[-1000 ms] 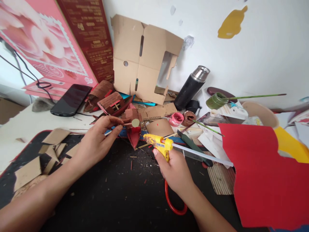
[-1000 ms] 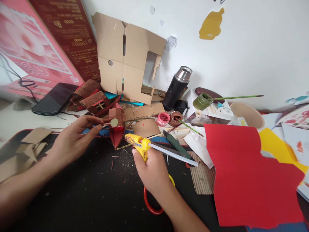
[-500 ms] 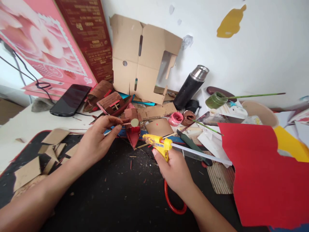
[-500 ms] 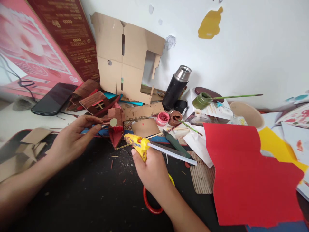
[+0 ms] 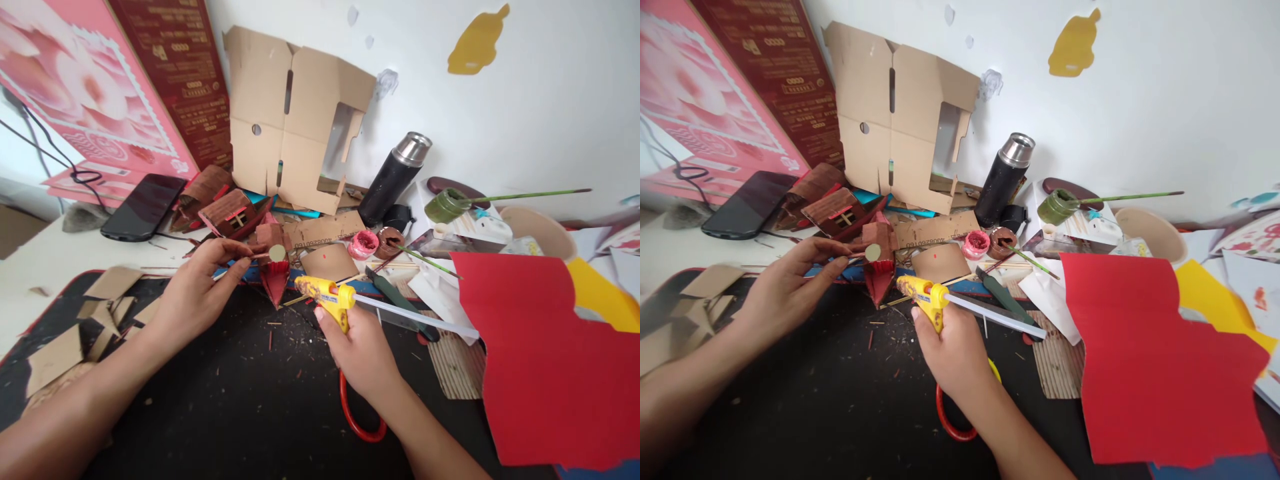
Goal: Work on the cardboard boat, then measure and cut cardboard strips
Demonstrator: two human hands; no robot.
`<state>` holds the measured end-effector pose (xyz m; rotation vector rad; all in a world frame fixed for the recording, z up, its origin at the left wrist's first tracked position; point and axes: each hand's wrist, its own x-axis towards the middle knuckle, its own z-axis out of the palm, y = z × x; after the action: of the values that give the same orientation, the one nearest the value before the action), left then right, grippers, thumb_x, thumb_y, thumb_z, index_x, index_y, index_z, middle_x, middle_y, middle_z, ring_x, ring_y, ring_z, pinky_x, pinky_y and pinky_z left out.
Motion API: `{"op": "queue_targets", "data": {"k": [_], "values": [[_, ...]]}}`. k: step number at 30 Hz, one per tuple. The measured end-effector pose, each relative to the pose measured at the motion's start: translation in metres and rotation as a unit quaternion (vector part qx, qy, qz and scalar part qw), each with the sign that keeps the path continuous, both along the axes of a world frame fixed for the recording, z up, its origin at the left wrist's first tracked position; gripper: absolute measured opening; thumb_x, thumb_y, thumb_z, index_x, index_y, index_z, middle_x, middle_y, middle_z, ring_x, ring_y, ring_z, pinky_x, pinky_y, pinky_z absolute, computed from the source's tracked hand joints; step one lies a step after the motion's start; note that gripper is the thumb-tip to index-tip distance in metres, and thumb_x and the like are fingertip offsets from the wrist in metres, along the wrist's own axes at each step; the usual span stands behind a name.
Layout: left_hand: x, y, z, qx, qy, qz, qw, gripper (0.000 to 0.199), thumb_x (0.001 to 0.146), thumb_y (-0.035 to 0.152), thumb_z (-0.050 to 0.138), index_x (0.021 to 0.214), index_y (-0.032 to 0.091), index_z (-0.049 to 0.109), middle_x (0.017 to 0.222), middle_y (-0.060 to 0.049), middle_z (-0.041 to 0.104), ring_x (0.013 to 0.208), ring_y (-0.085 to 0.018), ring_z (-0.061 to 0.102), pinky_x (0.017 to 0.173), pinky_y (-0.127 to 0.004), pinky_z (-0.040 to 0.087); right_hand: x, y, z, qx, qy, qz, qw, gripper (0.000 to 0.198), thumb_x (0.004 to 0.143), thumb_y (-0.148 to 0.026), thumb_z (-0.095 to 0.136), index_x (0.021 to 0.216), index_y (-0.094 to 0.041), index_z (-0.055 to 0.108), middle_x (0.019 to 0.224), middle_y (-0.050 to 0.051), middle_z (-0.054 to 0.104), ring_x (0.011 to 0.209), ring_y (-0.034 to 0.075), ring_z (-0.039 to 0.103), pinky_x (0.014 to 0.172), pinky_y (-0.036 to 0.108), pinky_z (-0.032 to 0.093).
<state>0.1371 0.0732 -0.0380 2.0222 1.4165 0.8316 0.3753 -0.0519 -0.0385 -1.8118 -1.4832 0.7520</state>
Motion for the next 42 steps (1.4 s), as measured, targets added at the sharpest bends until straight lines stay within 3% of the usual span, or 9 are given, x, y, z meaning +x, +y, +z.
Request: {"op": "queue_targets", "data": {"k": [10, 17, 35, 42], "values": [[-0.0018, 0.0004, -0.0021, -0.005, -0.004, -0.005, 1.000, 0.027, 0.101, 0.049, 0.057, 0.110, 0.026, 0.067, 0.118, -0.007, 0.077, 0.106, -0.028, 0.072, 0.094, -0.043, 0.056, 0.0009, -0.0028, -0.0038, -0.047, 0.064, -0.017, 0.997, 0.036, 0.104, -0.050, 0.057, 0.082, -0.023, 0.065, 0.049, -0.002, 0.055, 0.049, 0.020, 0.059, 0.051, 0.028, 0.043], [-0.0010, 0.0005, -0.0016, -0.005, 0.000, -0.006, 1.000, 0.028, 0.100, 0.049, 0.056, 0.110, 0.026, 0.067, 0.115, -0.007, 0.078, 0.104, -0.028, 0.073, 0.095, -0.044, 0.057, -0.0006, -0.0036, -0.0043, -0.025, 0.056, -0.019, 0.998, 0.038, 0.103, -0.054, 0.059, 0.084, -0.023, 0.069, 0.051, -0.001, 0.058, 0.054, 0.021, 0.062, 0.054, 0.028, 0.046], [-0.0001, -0.0005, -0.0015, 0.018, 0.007, -0.020, 1.000, 0.028, 0.102, 0.049, 0.055, 0.109, 0.026, 0.070, 0.114, -0.007, 0.078, 0.103, -0.028, 0.072, 0.096, -0.042, 0.057, -0.0048, 0.0007, -0.0023, 0.014, -0.012, -0.009, 1.000, 0.039, 0.100, -0.047, 0.054, 0.069, -0.025, 0.052, 0.054, -0.003, 0.049, 0.052, 0.017, 0.050, 0.055, 0.029, 0.040], [-0.0003, -0.0006, 0.0001, 0.025, 0.016, -0.019, 0.999, 0.028, 0.101, 0.048, 0.055, 0.108, 0.026, 0.071, 0.114, -0.008, 0.078, 0.101, -0.029, 0.072, 0.094, -0.043, 0.058, -0.0041, 0.0012, -0.0026, 0.020, -0.018, -0.008, 1.000, 0.038, 0.101, -0.046, 0.055, 0.070, -0.024, 0.056, 0.055, -0.001, 0.053, 0.054, 0.018, 0.053, 0.057, 0.028, 0.043]]}}
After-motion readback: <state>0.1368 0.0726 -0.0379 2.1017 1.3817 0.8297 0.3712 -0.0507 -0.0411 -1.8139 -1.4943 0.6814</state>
